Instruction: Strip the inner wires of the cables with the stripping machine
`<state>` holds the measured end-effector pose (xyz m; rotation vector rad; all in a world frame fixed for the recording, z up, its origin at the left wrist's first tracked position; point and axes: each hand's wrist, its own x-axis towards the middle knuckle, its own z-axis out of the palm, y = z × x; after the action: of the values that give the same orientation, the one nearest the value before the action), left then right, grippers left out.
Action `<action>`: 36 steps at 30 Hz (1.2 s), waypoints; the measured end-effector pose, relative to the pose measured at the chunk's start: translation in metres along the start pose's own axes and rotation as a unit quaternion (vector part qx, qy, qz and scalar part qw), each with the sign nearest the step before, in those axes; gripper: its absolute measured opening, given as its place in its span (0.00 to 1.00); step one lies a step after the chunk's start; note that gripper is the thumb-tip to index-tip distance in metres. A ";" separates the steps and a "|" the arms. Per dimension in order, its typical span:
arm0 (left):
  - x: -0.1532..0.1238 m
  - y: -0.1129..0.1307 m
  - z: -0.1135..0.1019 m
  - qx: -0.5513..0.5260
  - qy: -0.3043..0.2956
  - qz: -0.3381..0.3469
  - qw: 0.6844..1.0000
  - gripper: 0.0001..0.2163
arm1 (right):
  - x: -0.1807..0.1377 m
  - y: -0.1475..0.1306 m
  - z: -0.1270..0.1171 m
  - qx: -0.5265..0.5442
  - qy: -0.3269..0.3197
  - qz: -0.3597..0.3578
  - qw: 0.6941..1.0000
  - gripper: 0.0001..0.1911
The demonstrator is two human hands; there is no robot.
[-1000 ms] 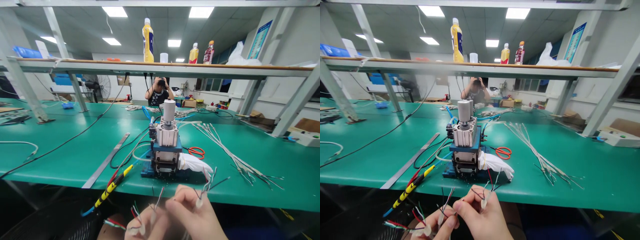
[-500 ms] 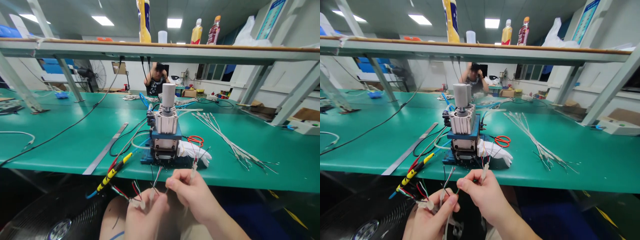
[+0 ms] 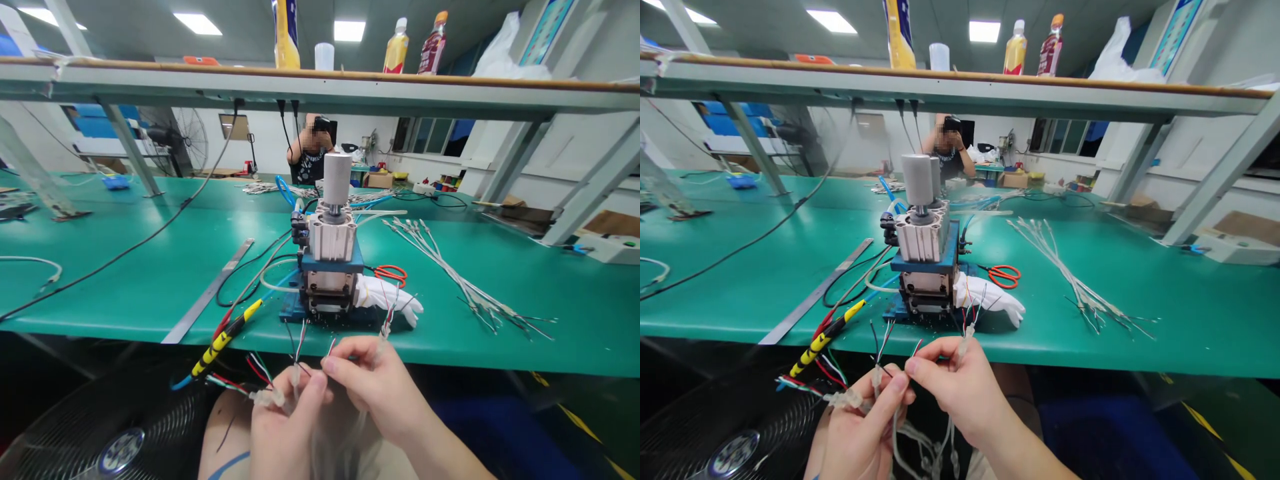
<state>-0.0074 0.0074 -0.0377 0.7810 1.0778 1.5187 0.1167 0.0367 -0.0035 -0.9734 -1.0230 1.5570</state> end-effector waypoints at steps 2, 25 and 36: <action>-0.001 0.001 0.002 -0.017 0.006 0.001 1.000 0.19 | -0.001 -0.001 0.001 0.015 -0.008 0.001 1.000 0.23; -0.001 0.005 0.013 -0.070 0.009 -0.025 0.997 0.19 | -0.003 0.001 -0.002 0.038 -0.003 -0.043 0.998 0.15; -0.001 0.006 0.013 -0.076 -0.004 -0.040 0.996 0.19 | -0.002 0.001 -0.002 0.012 0.006 -0.079 0.997 0.15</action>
<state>0.0021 0.0093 -0.0274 0.6321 0.9643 1.5076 0.1190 0.0350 -0.0046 -0.8633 -1.0446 1.4283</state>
